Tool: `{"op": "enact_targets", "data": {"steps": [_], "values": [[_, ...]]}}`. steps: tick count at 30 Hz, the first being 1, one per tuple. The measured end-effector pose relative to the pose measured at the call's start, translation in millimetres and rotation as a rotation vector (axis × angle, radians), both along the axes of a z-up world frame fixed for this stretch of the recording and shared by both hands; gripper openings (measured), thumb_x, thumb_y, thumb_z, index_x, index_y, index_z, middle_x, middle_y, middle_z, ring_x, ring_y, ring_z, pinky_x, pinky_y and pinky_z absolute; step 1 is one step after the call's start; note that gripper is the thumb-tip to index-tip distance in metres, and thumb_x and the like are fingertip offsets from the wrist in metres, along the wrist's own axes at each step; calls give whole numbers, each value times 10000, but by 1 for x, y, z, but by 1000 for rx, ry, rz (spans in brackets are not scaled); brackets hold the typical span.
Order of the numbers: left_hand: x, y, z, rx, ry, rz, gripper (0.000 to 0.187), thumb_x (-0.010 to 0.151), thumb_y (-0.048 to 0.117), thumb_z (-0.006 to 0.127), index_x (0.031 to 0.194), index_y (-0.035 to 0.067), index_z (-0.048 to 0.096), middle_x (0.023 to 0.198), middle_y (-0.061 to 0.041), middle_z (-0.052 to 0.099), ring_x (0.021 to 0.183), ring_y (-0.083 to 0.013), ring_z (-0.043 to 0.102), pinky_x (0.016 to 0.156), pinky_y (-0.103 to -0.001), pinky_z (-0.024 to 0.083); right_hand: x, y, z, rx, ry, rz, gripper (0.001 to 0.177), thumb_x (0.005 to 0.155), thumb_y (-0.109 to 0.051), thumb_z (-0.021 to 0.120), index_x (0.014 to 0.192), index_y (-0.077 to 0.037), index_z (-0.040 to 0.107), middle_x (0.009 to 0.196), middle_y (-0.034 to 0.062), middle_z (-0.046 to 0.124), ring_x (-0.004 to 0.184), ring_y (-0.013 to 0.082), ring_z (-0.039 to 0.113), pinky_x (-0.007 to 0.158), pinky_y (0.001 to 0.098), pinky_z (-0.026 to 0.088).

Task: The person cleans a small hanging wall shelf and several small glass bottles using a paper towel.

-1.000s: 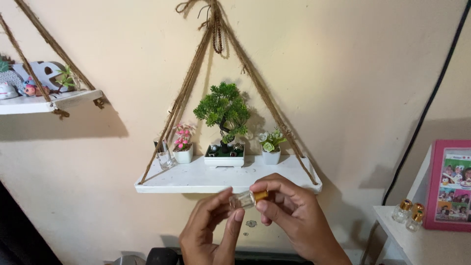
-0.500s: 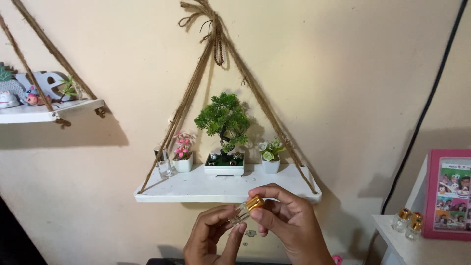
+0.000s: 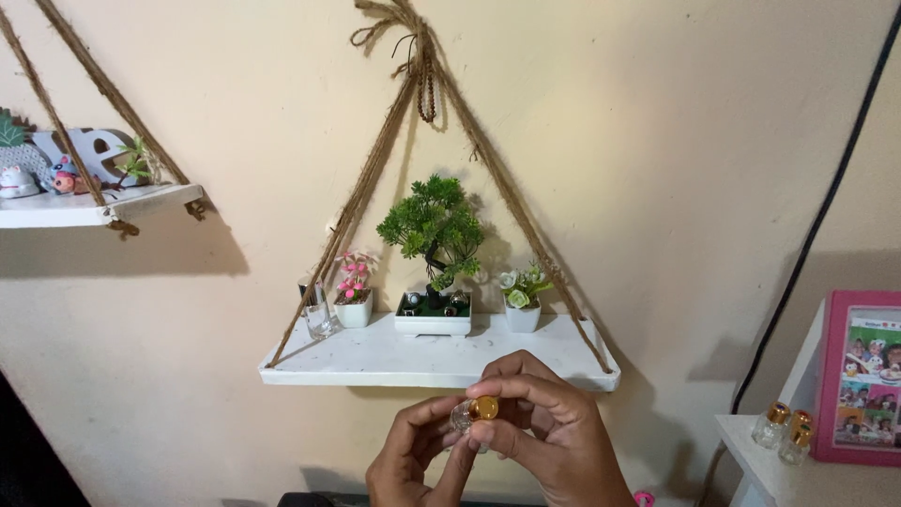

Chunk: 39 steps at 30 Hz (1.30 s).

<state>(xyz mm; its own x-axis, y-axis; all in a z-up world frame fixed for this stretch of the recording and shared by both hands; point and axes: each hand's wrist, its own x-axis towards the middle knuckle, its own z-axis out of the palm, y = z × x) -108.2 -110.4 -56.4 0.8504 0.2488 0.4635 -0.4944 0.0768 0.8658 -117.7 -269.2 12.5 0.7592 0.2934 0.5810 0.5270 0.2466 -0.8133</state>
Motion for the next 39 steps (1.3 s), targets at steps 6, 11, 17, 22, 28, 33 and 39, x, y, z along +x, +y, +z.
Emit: {"op": "enact_targets", "data": {"steps": [6,11,17,22,28,33,39], "values": [[20,4,-36,-81,-157,-42,402,743,-72,843,1116,-26,702,1038,-165,814,965,-224,821,834,-354,677,5,-5,6,49,127,-63,345,923,-118,713,1217,59,742,1038,96,633,716,131,587,598,301,535],[16,6,-35,-50,-266,1,443,727,-99,859,1127,-4,693,1063,-135,759,927,-197,789,800,-341,664,13,-8,-1,92,200,17,441,941,-170,682,1313,67,683,989,93,656,776,148,617,634,313,546],[20,6,-41,-99,-227,-29,461,735,-116,835,1149,8,674,1060,-134,747,948,-204,782,831,-350,658,16,-9,-4,154,196,75,438,944,-134,650,1333,68,641,1088,130,706,888,156,641,699,344,553],[15,3,-37,-138,-225,-60,432,753,-105,816,1148,5,680,1038,-148,765,938,-217,801,835,-365,671,13,-8,-2,155,172,103,426,951,-123,634,1333,66,630,1136,132,701,962,152,651,727,340,550],[5,-1,-20,2,-400,144,390,748,-80,837,1092,20,683,1073,-142,727,999,-216,768,841,-344,649,9,-7,4,66,120,49,403,948,-135,665,1303,54,665,1119,101,697,899,137,627,737,320,554],[-4,0,-2,174,-400,266,398,709,-20,875,1059,40,695,1047,-119,729,966,-190,778,800,-337,617,3,-7,7,25,158,36,326,967,-112,707,1241,65,690,986,83,648,834,145,586,775,306,538],[2,-9,-12,-125,-86,28,348,799,-9,784,1138,-11,707,1017,-137,808,911,-208,794,818,-335,649,-3,-11,17,-28,93,35,338,955,-131,673,1241,49,662,1114,60,677,921,115,599,811,301,540]]}}
